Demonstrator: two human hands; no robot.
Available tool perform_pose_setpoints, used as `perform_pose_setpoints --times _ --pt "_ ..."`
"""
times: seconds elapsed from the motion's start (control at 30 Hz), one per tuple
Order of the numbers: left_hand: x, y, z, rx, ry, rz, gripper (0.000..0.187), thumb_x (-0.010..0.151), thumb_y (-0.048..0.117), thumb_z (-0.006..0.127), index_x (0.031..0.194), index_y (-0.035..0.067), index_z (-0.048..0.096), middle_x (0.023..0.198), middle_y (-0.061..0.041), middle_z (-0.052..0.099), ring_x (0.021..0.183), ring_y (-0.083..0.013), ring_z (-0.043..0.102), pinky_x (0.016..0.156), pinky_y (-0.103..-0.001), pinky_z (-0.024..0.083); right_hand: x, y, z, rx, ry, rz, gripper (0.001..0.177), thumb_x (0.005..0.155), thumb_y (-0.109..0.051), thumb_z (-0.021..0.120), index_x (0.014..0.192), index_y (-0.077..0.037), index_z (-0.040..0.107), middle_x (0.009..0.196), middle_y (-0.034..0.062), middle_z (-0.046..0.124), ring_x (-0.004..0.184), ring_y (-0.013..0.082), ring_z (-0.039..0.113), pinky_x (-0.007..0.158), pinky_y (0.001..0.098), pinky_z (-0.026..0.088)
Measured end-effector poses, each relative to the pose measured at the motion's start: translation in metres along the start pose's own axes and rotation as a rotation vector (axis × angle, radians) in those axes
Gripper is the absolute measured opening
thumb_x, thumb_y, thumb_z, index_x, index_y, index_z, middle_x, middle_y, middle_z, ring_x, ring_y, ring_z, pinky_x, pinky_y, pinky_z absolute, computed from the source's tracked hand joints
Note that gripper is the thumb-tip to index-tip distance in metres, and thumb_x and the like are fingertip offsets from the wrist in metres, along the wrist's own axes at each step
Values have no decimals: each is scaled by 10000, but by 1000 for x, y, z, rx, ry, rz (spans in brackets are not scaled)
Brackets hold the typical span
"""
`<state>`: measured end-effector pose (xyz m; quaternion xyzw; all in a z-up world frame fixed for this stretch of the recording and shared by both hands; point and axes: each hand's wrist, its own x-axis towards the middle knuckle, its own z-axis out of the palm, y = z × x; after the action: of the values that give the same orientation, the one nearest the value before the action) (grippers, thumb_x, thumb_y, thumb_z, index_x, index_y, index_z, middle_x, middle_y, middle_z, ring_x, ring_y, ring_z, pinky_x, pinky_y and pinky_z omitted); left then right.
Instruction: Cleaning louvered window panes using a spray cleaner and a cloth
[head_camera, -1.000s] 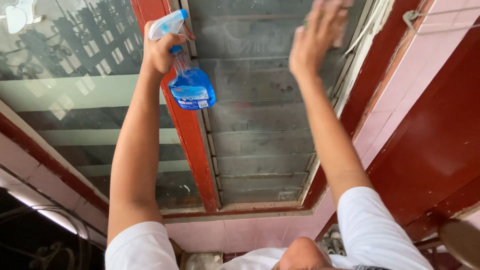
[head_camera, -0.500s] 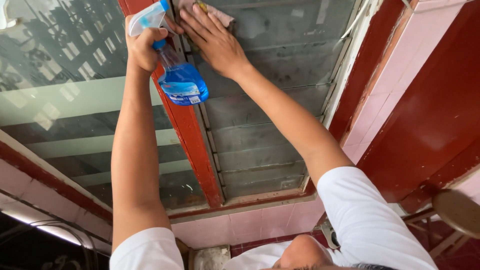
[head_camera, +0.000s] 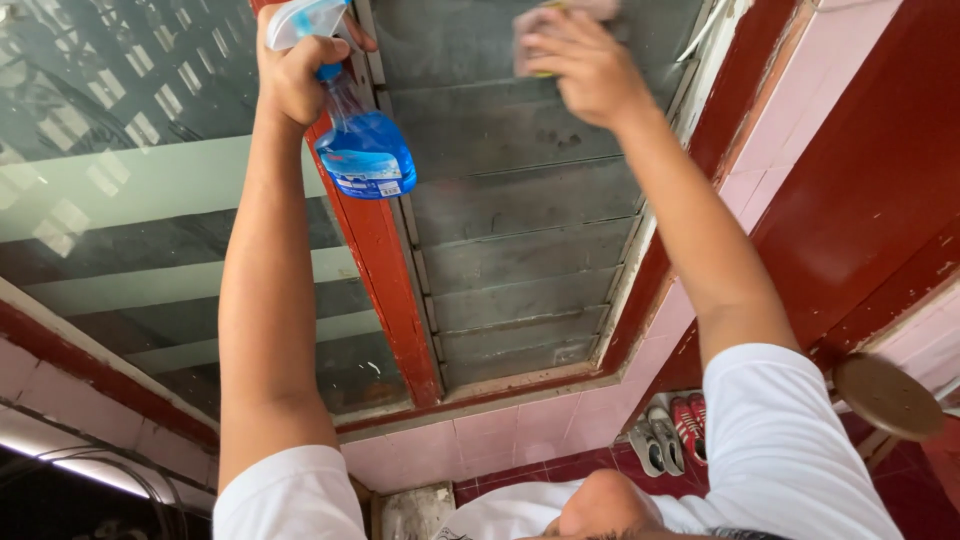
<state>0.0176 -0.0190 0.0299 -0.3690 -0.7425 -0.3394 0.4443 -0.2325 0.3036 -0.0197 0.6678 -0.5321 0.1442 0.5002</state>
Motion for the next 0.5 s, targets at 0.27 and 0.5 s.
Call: perform_pose_setpoints --times 0.27,0.5 --pt "3 7 9 4 24 10 243 827 110 533 828 -94 665 870 -206 706 838 -314 673 757 -415 524 -14 -7 2 -62 318 567 575 944 211 473 1470 24 611 1595 162 409 1505 432 211 1288 536 157" --pt "7 16 9 9 24 34 294 838 128 518 878 -100 698 907 -205 722 864 -313 686 783 -421 547 120 -61 60 -218 -132 222 586 1095 -40 583 1626 -199 391 1662 49 303 1518 354 195 1251 567 210"
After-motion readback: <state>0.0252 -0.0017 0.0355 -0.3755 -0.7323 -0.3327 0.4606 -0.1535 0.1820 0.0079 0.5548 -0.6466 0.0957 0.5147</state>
